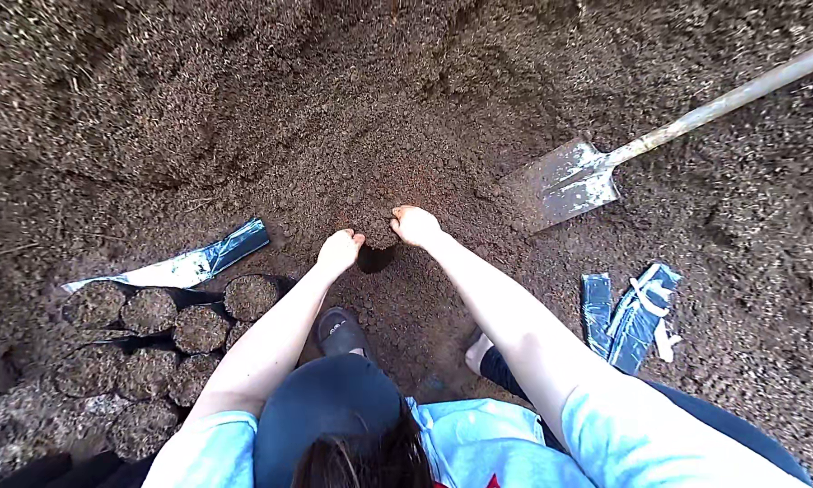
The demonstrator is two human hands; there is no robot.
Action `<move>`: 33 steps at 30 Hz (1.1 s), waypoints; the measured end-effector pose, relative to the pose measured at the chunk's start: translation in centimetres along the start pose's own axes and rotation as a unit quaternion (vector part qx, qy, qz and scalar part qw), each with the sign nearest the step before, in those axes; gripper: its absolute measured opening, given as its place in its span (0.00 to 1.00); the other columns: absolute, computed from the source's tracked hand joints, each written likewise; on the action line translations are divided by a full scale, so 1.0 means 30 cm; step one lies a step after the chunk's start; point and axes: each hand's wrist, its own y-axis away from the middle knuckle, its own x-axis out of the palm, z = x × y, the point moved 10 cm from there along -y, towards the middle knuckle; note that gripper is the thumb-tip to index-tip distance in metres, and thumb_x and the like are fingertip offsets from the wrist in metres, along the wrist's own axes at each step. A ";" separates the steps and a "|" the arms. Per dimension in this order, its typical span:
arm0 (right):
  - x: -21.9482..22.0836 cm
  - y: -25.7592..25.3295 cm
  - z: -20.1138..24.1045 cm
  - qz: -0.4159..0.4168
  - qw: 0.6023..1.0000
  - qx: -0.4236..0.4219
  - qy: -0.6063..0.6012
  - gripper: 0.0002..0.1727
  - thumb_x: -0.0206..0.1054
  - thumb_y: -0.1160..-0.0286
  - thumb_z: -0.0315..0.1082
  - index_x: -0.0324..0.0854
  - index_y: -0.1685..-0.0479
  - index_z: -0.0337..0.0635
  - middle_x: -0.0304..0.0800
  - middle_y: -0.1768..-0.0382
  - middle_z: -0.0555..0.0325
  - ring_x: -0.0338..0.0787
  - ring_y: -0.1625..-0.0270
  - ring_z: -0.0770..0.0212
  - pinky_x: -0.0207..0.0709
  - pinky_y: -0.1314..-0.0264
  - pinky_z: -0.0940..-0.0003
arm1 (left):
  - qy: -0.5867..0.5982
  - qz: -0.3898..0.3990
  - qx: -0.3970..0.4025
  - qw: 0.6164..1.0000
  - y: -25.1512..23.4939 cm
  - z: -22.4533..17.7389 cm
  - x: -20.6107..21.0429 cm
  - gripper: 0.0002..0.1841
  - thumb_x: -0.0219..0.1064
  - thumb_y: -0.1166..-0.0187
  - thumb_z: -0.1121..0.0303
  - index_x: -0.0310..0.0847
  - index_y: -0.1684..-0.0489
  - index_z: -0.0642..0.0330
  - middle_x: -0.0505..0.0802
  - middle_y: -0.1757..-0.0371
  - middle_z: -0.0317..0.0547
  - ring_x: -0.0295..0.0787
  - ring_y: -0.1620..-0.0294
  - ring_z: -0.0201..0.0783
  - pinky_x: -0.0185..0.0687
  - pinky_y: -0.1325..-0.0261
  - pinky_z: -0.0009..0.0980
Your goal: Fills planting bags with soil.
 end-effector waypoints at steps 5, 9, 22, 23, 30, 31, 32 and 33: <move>-0.156 0.163 0.041 -0.064 0.997 0.003 -0.035 0.21 0.56 0.10 0.44 0.84 0.36 0.39 0.88 0.37 0.39 0.87 0.33 0.38 0.78 0.37 0.31 | 0.083 -0.064 0.067 0.992 0.158 -0.102 -0.111 0.20 0.51 0.05 0.61 0.80 0.57 0.71 0.84 0.66 0.59 0.83 0.62 0.55 0.77 0.54 0.60; -0.223 0.229 0.058 -0.153 0.983 -0.029 -0.099 0.19 0.55 0.12 0.40 0.85 0.42 0.36 0.89 0.38 0.43 0.88 0.34 0.43 0.77 0.33 0.38 | 0.120 -0.099 0.088 0.984 0.217 -0.146 -0.167 0.18 0.49 0.06 0.63 0.80 0.55 0.70 0.83 0.65 0.55 0.80 0.62 0.49 0.74 0.53 0.53; -0.018 0.079 -0.017 -0.119 0.988 0.015 -0.095 0.21 0.52 0.10 0.41 0.84 0.38 0.36 0.87 0.34 0.42 0.86 0.30 0.42 0.77 0.32 0.37 | 0.045 -0.046 0.034 0.997 0.046 0.018 -0.053 0.22 0.49 0.06 0.59 0.81 0.53 0.73 0.86 0.58 0.66 0.85 0.53 0.62 0.75 0.47 0.65; 0.001 0.053 -0.033 -0.101 0.990 0.021 -0.094 0.20 0.52 0.10 0.42 0.84 0.41 0.37 0.87 0.36 0.41 0.87 0.32 0.41 0.78 0.34 0.35 | 0.038 -0.045 0.025 0.998 0.033 0.030 -0.053 0.23 0.49 0.05 0.59 0.81 0.50 0.74 0.88 0.54 0.69 0.86 0.48 0.65 0.75 0.43 0.68; -0.007 0.184 0.021 -0.187 0.972 -0.118 -0.080 0.29 0.50 0.10 0.42 0.64 0.10 0.50 0.67 0.13 0.51 0.80 0.20 0.47 0.80 0.29 0.41 | 0.113 -0.055 -0.022 0.992 0.077 0.076 -0.098 0.43 0.34 0.08 0.35 0.80 0.34 0.71 0.88 0.44 0.71 0.85 0.39 0.65 0.74 0.34 0.69; 0.024 0.199 0.046 -0.166 0.974 -0.144 -0.055 0.34 0.53 0.15 0.35 0.58 0.07 0.52 0.58 0.08 0.55 0.77 0.18 0.46 0.81 0.31 0.39 | 0.113 -0.005 -0.041 0.993 0.077 0.084 -0.042 0.47 0.34 0.11 0.31 0.80 0.34 0.71 0.87 0.42 0.71 0.86 0.41 0.63 0.75 0.35 0.67; 0.056 0.203 0.063 -0.136 0.978 -0.156 -0.035 0.39 0.55 0.19 0.30 0.53 0.04 0.54 0.50 0.05 0.59 0.75 0.17 0.45 0.80 0.32 0.38 | 0.122 0.048 -0.062 0.989 0.081 0.083 0.022 0.48 0.34 0.13 0.29 0.79 0.32 0.70 0.88 0.41 0.67 0.85 0.45 0.57 0.77 0.38 0.60; 0.089 0.202 0.073 -0.109 0.981 -0.160 -0.018 0.42 0.56 0.21 0.28 0.50 0.03 0.55 0.46 0.04 0.62 0.76 0.17 0.44 0.79 0.33 0.38 | 0.137 0.092 -0.078 0.983 0.084 0.077 0.083 0.47 0.34 0.13 0.29 0.79 0.30 0.68 0.88 0.42 0.61 0.84 0.50 0.50 0.78 0.43 0.51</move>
